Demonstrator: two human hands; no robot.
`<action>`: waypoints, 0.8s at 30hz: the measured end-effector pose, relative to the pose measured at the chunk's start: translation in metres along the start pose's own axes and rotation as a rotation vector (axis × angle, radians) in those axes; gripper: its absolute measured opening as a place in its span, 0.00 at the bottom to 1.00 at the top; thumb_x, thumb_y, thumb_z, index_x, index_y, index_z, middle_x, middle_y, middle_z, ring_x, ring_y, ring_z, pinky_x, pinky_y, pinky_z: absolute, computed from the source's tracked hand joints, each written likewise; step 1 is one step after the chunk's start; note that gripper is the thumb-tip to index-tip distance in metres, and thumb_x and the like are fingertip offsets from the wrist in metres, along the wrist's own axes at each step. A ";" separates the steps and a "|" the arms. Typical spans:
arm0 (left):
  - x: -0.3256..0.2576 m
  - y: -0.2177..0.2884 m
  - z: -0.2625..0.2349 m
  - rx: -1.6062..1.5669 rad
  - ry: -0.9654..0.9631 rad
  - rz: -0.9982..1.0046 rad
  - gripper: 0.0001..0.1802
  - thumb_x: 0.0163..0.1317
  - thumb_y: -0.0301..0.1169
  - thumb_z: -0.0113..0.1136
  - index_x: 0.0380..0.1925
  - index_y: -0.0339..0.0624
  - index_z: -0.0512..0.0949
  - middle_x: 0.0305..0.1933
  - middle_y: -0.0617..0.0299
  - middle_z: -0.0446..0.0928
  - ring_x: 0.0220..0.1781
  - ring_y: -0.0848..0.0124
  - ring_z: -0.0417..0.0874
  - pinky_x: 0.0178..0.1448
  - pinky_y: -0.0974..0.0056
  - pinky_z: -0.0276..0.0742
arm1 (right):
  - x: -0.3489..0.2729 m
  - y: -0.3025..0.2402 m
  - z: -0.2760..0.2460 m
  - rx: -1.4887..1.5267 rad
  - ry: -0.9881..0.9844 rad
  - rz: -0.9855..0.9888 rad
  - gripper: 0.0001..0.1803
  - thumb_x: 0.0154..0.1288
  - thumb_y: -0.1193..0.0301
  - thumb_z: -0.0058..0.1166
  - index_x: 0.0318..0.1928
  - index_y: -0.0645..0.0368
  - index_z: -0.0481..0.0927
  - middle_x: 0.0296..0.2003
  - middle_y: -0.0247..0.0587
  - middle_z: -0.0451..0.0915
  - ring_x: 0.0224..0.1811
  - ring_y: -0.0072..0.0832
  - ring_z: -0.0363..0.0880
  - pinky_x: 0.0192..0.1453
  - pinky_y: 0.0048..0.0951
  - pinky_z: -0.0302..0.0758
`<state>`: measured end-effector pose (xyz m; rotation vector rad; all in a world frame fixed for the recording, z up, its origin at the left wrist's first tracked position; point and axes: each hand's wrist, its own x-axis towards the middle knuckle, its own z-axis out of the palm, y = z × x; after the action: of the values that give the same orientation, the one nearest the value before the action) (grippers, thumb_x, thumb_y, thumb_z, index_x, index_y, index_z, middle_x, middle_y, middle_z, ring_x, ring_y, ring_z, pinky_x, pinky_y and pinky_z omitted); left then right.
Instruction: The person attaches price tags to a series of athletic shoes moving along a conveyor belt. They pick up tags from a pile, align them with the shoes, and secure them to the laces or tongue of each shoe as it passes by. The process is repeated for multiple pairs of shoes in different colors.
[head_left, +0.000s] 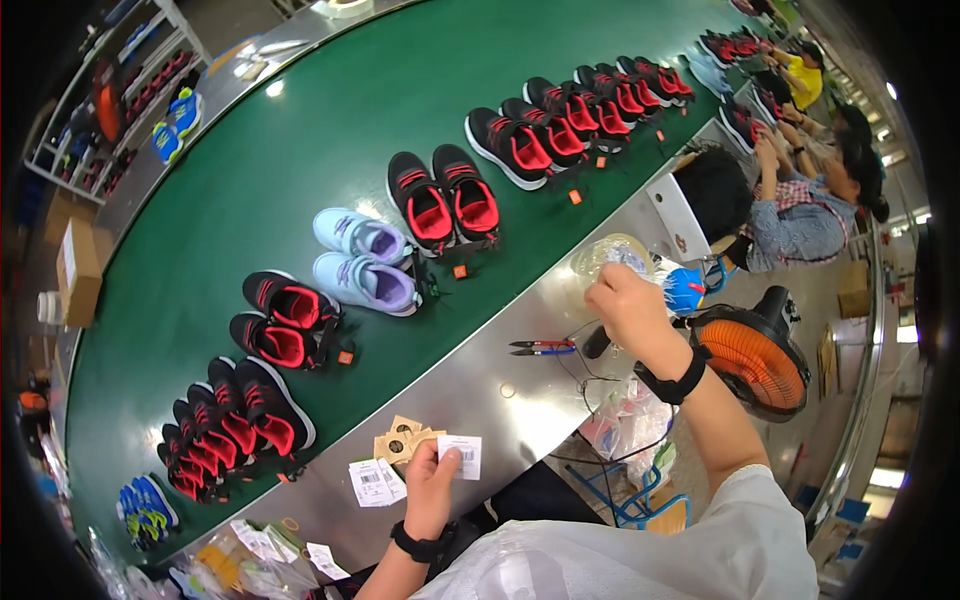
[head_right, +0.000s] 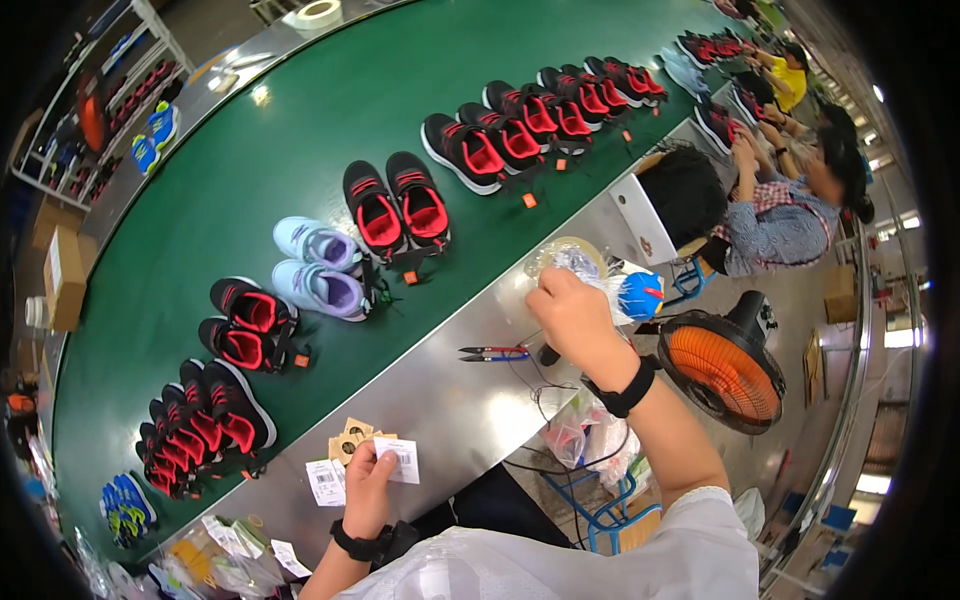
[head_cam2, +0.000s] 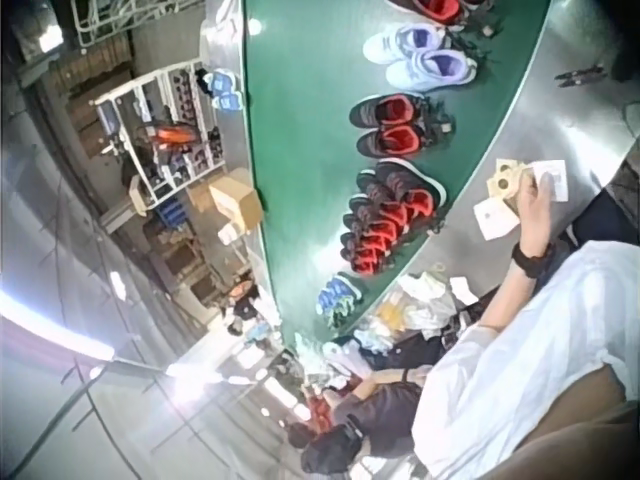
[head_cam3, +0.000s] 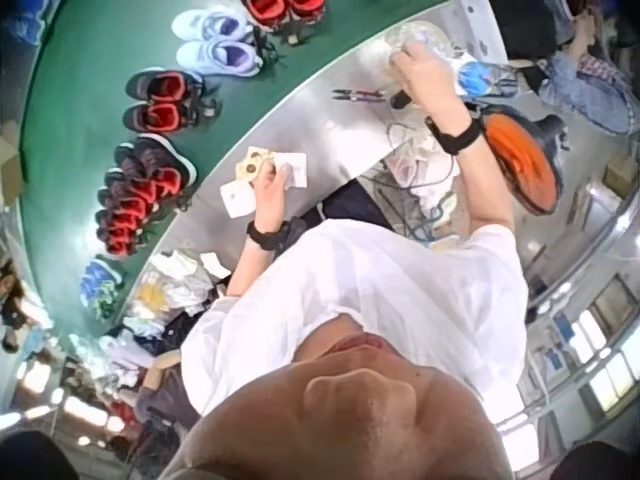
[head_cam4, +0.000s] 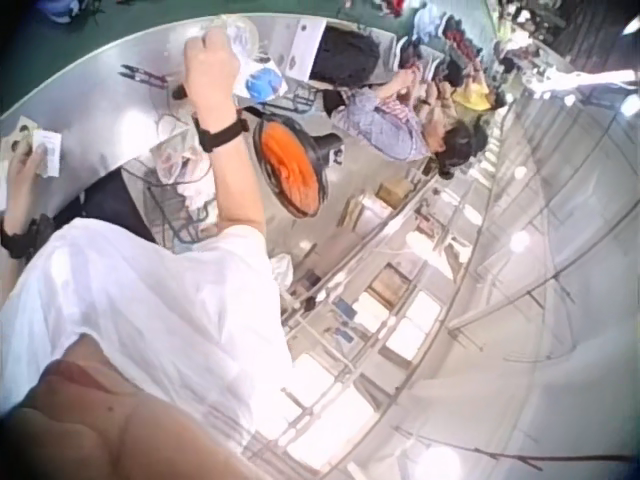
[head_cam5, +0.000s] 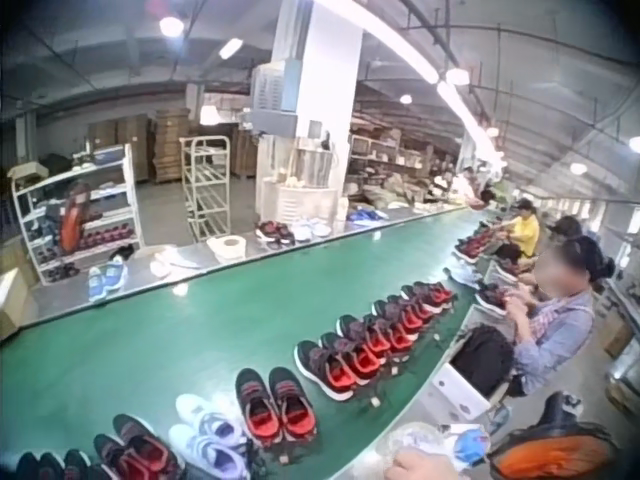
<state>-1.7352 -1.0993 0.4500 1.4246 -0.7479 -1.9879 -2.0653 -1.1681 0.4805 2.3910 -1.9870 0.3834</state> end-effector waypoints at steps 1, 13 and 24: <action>0.000 0.004 0.006 -0.040 0.006 -0.005 0.05 0.65 0.25 0.52 0.40 0.36 0.73 0.37 0.65 0.76 0.38 0.80 0.75 0.45 0.72 0.71 | 0.003 -0.003 -0.007 -0.010 -0.121 -0.043 0.06 0.44 0.77 0.53 0.27 0.56 0.73 0.28 0.40 0.69 0.33 0.39 0.74 0.30 0.36 0.73; -0.010 0.056 0.013 -0.945 -0.584 0.009 0.17 0.68 0.29 0.48 0.56 0.36 0.66 0.53 0.59 0.72 0.53 0.73 0.75 0.58 0.65 0.72 | -0.018 -0.163 -0.017 1.293 -0.063 -0.041 0.02 0.59 0.80 0.45 0.30 0.62 0.70 0.20 0.40 0.73 0.23 0.26 0.71 0.34 0.26 0.71; -0.094 0.031 -0.104 -0.526 -0.229 0.232 0.10 0.66 0.29 0.54 0.43 0.35 0.74 0.41 0.65 0.78 0.42 0.78 0.78 0.50 0.70 0.74 | 0.046 -0.299 0.014 1.603 -0.928 0.067 0.05 0.60 0.78 0.52 0.35 0.66 0.79 0.39 0.39 0.72 0.42 0.24 0.71 0.46 0.23 0.69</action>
<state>-1.6073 -1.0634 0.5033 0.7799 -0.4107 -1.9859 -1.7651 -1.1563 0.5198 3.9045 -2.5413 1.6422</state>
